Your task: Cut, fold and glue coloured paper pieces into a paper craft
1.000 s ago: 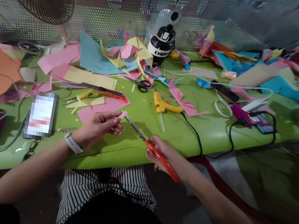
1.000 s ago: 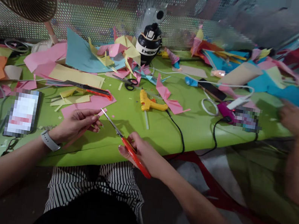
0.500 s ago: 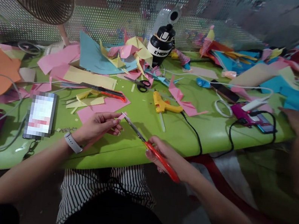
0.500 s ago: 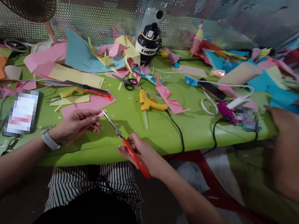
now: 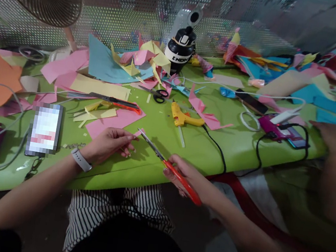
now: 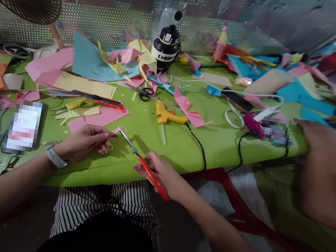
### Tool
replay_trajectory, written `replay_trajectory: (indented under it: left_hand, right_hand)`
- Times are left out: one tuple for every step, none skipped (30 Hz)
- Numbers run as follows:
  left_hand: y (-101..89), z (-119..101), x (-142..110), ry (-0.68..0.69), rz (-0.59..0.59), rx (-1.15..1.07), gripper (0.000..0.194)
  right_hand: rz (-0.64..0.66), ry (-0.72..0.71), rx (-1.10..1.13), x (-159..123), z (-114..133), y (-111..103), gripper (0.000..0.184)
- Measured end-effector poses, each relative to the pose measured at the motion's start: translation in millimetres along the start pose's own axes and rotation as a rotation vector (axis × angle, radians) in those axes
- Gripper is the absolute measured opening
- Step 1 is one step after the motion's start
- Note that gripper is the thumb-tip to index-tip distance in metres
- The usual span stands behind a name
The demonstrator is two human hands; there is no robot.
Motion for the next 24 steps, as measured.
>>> replay_trajectory:
  left_hand:
    - [-0.2, 0, 0, 0.005, -0.005, 0.014, 0.023]
    - [-0.2, -1, 0, 0.008, -0.007, 0.025, 0.023]
    - [-0.1, -1, 0, 0.01, -0.006, 0.031, 0.023]
    - [0.0, -2, 0, 0.01, -0.004, 0.031, 0.023]
    - [0.2, -3, 0, 0.011, -0.001, 0.026, 0.023]
    - [0.3, -4, 0, 0.016, 0.0, 0.015, 0.023]
    - [0.2, -5, 0, 0.023, 0.001, 0.0, 0.024]
    - [0.0, -6, 0, 0.031, 0.003, -0.015, 0.025]
    - [-0.3, -6, 0, 0.039, 0.008, -0.029, 0.026]
    - [-0.6, -7, 1, 0.048, 0.017, -0.042, 0.027]
    - [-1.0, -7, 1, 0.059, 0.026, -0.054, 0.028]
    - [-1.4, -8, 1, 0.071, 0.035, -0.065, 0.028]
    - [-1.8, -8, 1, 0.081, 0.042, -0.072, 0.028]
    - [-2.3, -8, 1, 0.089, 0.043, -0.078, 0.027]
    - [-2.7, -8, 1, 0.093, 0.04, -0.081, 0.027]
    - [-3.0, -7, 1, 0.094, 0.035, -0.082, 0.026]
    - [-3.0, -7, 1, 0.093, 0.031, -0.085, 0.026]
    - [-2.9, -7, 1, 0.091, 0.028, -0.09, 0.026]
    - [-2.5, -7, 1, 0.09, 0.027, -0.097, 0.026]
    - [-2.1, -7, 0, 0.087, 0.028, -0.105, 0.027]
    - [-1.5, -7, 0, 0.083, 0.03, -0.11, 0.027]
    - [-1.0, -7, 0, 0.079, 0.033, -0.111, 0.027]
    - [-0.5, -7, 0, 0.076, 0.035, -0.107, 0.027]
    - [-0.1, -8, -1, 0.074, 0.036, -0.099, 0.027]
  right_hand:
    - [0.0, 0.011, 0.004, 1, -3, 0, 0.047]
    - [0.002, 0.025, 0.008, 2, -7, 1, 0.047]
    - [-0.002, 0.039, 0.012, 3, -11, 1, 0.047]
    - [-0.008, 0.051, 0.017, 4, -14, 2, 0.047]
    - [-0.016, 0.054, 0.022, 5, -17, 2, 0.046]
    - [-0.018, 0.048, 0.024, 4, -18, 2, 0.045]
    - [-0.022, 0.028, 0.018, 4, -18, 1, 0.044]
    - [-0.023, -0.003, 0.004, 3, -16, 0, 0.043]
    - [-0.017, -0.043, -0.014, 1, -14, -1, 0.042]
    - [-0.012, -0.088, -0.033, 0, -11, -2, 0.041]
    - [-0.016, -0.133, -0.05, -1, -8, -3, 0.04]
    - [-0.026, -0.175, -0.062, -2, -5, -4, 0.038]
    - [-0.038, -0.211, -0.07, -2, -4, -4, 0.036]
    - [-0.048, -0.238, -0.076, -2, -4, -4, 0.034]
    - [-0.06, -0.258, -0.082, -1, -5, -4, 0.031]
    - [-0.068, -0.274, -0.09, 0, -7, -4, 0.03]
    - [-0.074, -0.285, -0.097, 1, -10, -3, 0.029]
    - [-0.076, -0.294, -0.104, 2, -12, -2, 0.029]
    - [-0.076, -0.301, -0.108, 3, -14, -1, 0.03]
    - [-0.072, -0.304, -0.112, 4, -16, -1, 0.031]
    - [-0.067, -0.301, -0.115, 5, -18, 0, 0.032]
    - [-0.06, -0.295, -0.114, 5, -20, 1, 0.033]
    - [-0.057, -0.288, -0.111, 6, -21, 1, 0.033]
    - [-0.055, -0.281, -0.107, 7, -23, 2, 0.034]
Point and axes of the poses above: each hand's wrist, its own x-axis towards the middle knuckle, its own y-axis out of the palm, z = x × y, the point moved 3 cm from there along x, towards the middle knuckle, and after that the axes turned 11 degrees about -z, right-handed, at the moved point
